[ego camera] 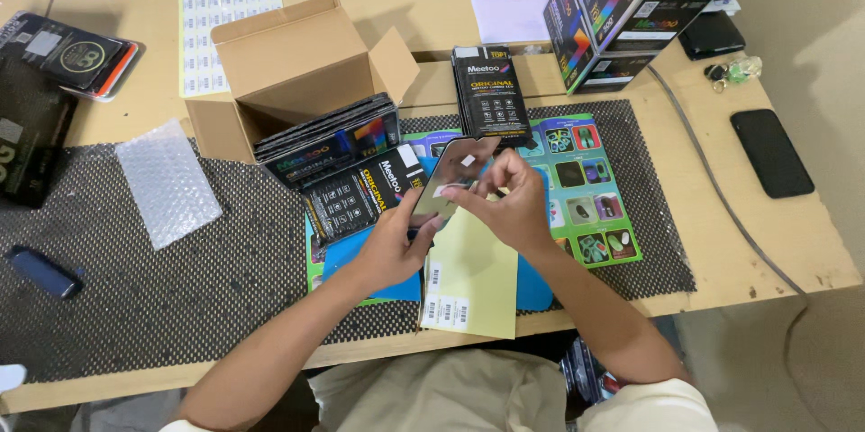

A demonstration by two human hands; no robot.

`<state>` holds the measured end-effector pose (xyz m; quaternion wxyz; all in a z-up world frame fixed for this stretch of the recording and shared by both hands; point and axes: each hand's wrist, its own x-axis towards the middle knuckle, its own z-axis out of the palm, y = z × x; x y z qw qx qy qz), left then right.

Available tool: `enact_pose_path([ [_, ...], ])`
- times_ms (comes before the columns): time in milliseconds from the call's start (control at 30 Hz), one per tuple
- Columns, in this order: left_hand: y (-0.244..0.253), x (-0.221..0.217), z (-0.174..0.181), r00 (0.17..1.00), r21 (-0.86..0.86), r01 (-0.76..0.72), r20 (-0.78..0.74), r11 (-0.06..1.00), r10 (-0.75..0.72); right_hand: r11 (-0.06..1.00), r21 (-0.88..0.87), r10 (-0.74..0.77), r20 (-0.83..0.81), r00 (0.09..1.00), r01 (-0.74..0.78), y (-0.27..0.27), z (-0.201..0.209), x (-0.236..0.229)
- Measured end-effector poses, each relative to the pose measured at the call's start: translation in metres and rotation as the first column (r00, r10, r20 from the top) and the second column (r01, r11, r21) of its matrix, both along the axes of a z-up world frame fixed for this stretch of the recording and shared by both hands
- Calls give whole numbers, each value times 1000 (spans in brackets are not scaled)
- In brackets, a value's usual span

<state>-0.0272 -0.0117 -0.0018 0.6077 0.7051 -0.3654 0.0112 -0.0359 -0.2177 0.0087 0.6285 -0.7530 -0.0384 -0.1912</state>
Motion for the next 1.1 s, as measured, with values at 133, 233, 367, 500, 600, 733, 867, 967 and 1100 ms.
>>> enact_pose_path([
  [133, -2, 0, 8, 1000, -107, -11, -16, 994, 9, 982, 130, 131, 62, 989, -138, 5, 13, 3],
  [233, 1, 5, 7, 996, -170, 4, -82, 985, -18, 986, 55, 156, 23, 988, -157, 1, 9, 3],
  [367, 3, 9, 11, 958, -191, -48, -286, 980, -8, 972, -14, 235, 67, 970, -234, -3, -20, 9],
  [500, 3, 18, -14, 910, -204, -160, -410, 966, 64, 942, -223, 277, 94, 956, -251, 5, -13, 12],
  [600, 5, 12, 20, 895, -201, -215, -432, 956, 110, 913, -403, 125, 123, 985, -65, -6, -1, 16],
  [733, 12, 12, 31, 869, -159, -244, -473, 957, 143, 552, -833, -82, -93, 992, -33, -20, 38, 14],
  [867, 14, 14, 32, 847, -179, -306, -499, 935, 182, 467, -811, -155, -467, 871, -352, -12, 61, 11],
  [967, 16, 15, 25, 835, -156, -352, -498, 923, 235, 461, -818, -103, -433, 896, -343, -20, 41, 20],
  [1100, 17, 18, 17, 830, -145, -369, -496, 918, 255, 619, -728, -7, -380, 925, -295, -34, 18, 29],
])
